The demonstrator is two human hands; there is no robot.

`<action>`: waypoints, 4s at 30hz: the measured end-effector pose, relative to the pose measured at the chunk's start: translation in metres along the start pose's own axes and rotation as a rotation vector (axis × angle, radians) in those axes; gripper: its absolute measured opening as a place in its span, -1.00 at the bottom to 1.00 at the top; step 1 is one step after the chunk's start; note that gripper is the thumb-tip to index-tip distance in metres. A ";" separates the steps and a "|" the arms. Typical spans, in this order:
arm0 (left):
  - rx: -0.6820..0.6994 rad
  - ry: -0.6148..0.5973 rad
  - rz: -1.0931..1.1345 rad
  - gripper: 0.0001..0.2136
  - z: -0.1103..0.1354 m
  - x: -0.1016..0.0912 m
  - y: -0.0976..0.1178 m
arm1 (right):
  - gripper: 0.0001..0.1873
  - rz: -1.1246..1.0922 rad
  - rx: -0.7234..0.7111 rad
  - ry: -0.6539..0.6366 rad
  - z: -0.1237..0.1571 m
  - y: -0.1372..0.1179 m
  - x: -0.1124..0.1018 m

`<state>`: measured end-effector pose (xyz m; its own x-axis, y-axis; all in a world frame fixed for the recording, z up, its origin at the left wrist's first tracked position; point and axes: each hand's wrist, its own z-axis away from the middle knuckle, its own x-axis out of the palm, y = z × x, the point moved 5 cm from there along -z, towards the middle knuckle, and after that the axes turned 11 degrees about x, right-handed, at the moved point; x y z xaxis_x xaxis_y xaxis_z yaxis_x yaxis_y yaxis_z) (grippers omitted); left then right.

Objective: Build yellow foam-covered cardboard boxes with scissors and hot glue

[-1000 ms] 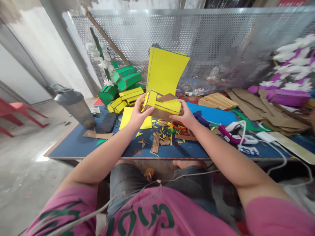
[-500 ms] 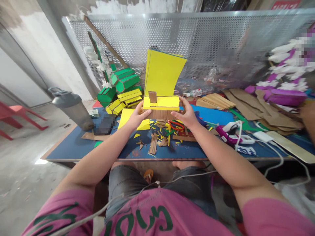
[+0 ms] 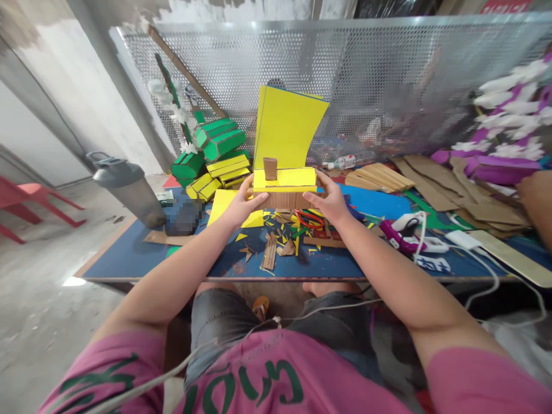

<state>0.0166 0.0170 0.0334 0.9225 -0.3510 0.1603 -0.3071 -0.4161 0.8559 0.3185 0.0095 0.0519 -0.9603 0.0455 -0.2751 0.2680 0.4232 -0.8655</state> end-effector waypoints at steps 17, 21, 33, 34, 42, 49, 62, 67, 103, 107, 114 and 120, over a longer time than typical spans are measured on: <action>0.014 -0.018 -0.001 0.00 0.002 0.000 0.002 | 0.17 -0.054 0.073 0.064 0.004 -0.013 0.000; 0.010 -0.001 -0.018 -0.02 0.003 0.001 0.006 | 0.17 -0.027 0.056 0.055 0.005 -0.016 0.001; 0.022 0.006 -0.092 0.02 0.001 -0.003 0.005 | 0.23 -0.077 0.086 0.027 0.005 -0.022 0.003; 0.026 -0.006 -0.099 0.05 0.000 -0.004 0.005 | 0.23 -0.082 0.087 0.019 0.005 -0.023 0.004; 0.021 -0.026 -0.148 0.08 0.000 -0.006 0.007 | 0.24 -0.104 0.104 -0.051 0.005 -0.023 0.006; -0.015 -0.034 -0.146 0.03 0.004 0.000 0.003 | 0.23 -0.061 0.099 -0.023 0.009 -0.018 0.011; -0.016 -0.047 -0.117 -0.04 0.005 0.007 0.005 | 0.16 -0.098 0.113 0.000 0.006 -0.015 0.007; -0.032 -0.067 -0.117 -0.04 0.006 0.009 0.004 | 0.19 -0.096 0.113 0.018 0.005 -0.019 0.004; 0.063 -0.104 -0.172 0.02 0.001 0.000 0.005 | 0.22 0.001 0.122 0.033 0.008 -0.019 0.006; 0.132 -0.129 -0.191 -0.01 0.002 0.001 0.008 | 0.23 -0.003 0.087 0.019 0.010 -0.025 0.005; 0.315 -0.181 -0.418 0.28 0.010 0.011 0.013 | 0.42 0.281 -0.192 0.134 0.019 -0.028 0.015; 0.588 0.015 -0.693 0.32 0.018 0.026 0.034 | 0.38 0.374 -0.405 0.250 0.034 -0.046 0.028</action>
<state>0.0259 -0.0216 0.0572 0.9465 0.1469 -0.2873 0.2522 -0.8921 0.3749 0.2817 -0.0396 0.0698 -0.8086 0.4482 -0.3813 0.5877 0.6461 -0.4869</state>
